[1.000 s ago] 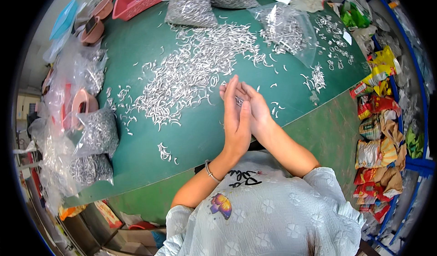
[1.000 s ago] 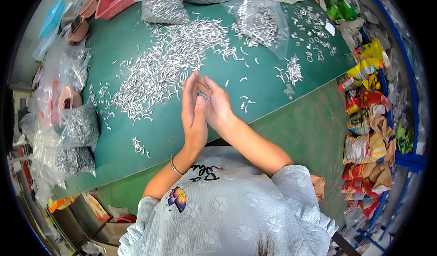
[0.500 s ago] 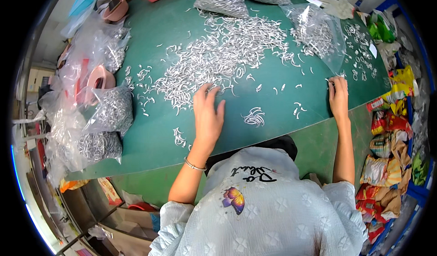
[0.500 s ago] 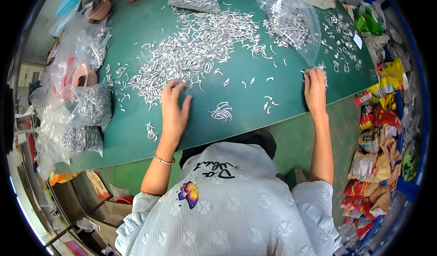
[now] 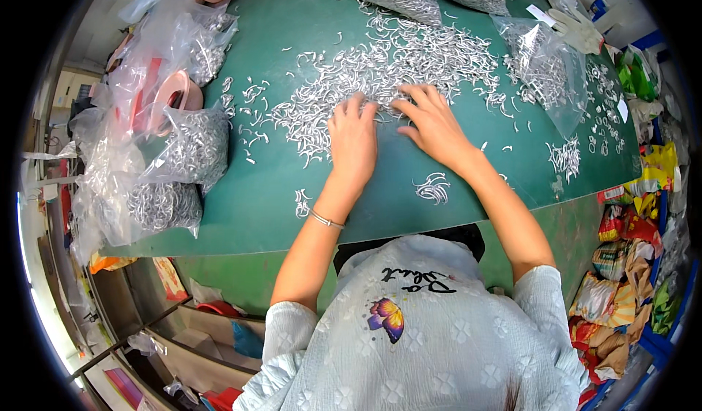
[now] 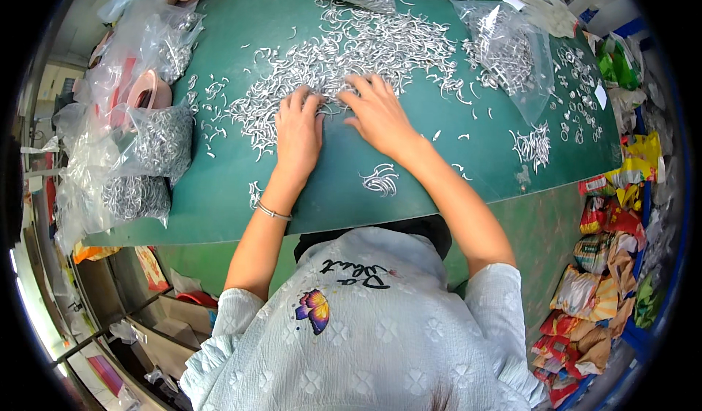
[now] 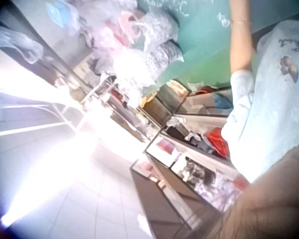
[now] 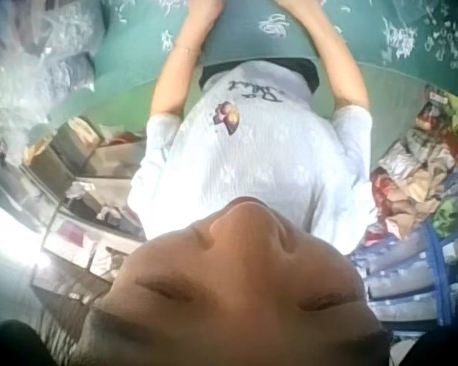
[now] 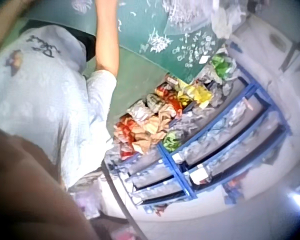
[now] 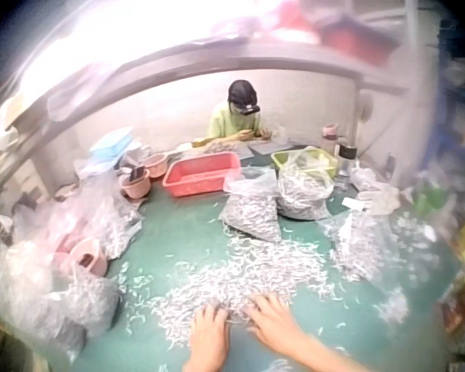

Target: The person sorts small curved metal parts by hand on a workbench, picking them up from a pile and collecting them in their palm before moving them.

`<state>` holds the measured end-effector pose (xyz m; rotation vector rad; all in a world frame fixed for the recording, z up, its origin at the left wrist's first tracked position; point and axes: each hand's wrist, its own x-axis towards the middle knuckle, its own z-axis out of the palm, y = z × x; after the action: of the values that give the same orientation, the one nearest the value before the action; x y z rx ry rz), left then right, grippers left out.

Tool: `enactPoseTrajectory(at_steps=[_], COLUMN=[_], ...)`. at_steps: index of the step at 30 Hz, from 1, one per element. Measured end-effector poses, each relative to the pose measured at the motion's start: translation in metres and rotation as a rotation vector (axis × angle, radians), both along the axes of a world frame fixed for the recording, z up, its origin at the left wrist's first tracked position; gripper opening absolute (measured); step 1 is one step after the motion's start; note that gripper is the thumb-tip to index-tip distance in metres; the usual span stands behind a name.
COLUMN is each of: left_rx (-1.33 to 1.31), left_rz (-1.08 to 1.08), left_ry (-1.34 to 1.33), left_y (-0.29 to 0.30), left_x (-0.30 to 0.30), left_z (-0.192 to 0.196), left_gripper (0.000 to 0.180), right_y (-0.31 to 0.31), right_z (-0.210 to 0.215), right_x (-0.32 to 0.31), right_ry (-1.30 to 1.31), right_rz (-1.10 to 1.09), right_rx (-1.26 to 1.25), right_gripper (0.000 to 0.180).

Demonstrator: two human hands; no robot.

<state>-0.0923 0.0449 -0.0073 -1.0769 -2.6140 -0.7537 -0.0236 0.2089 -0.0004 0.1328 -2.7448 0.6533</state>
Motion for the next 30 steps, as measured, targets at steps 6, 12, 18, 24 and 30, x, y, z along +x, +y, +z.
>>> enactPoseTrajectory(at_steps=[6, 12, 18, 24, 30], left_rx=[0.04, 0.309, 0.291, 0.113, 0.175], left_rz=[0.015, 0.077, 0.129, 0.105, 0.028], left_ry=[-0.082, -0.156, -0.084, -0.151, -0.266], left_y=[-0.009, -0.022, -0.023, -0.045, -0.05], left_x=[-0.032, -0.051, -0.034, 0.018, 0.047], left_z=[-0.001, -0.004, 0.01, 0.034, 0.027], left_gripper=[0.027, 0.019, 0.029, 0.039, 0.039], right_y=[0.028, 0.053, -0.001, 0.025, 0.072], right_z=[0.001, 0.016, 0.01, -0.001, 0.014], right_x=[0.006, 0.015, 0.011, 0.0, -0.003], right_ry=[0.028, 0.0, 0.0, -0.063, -0.292], right_rz=[0.026, -0.374, -0.1, -0.113, -0.506], right_rx=[-0.236, -0.27, 0.09, -0.218, -0.614], right_gripper=[0.022, 0.017, 0.052, 0.023, 0.016])
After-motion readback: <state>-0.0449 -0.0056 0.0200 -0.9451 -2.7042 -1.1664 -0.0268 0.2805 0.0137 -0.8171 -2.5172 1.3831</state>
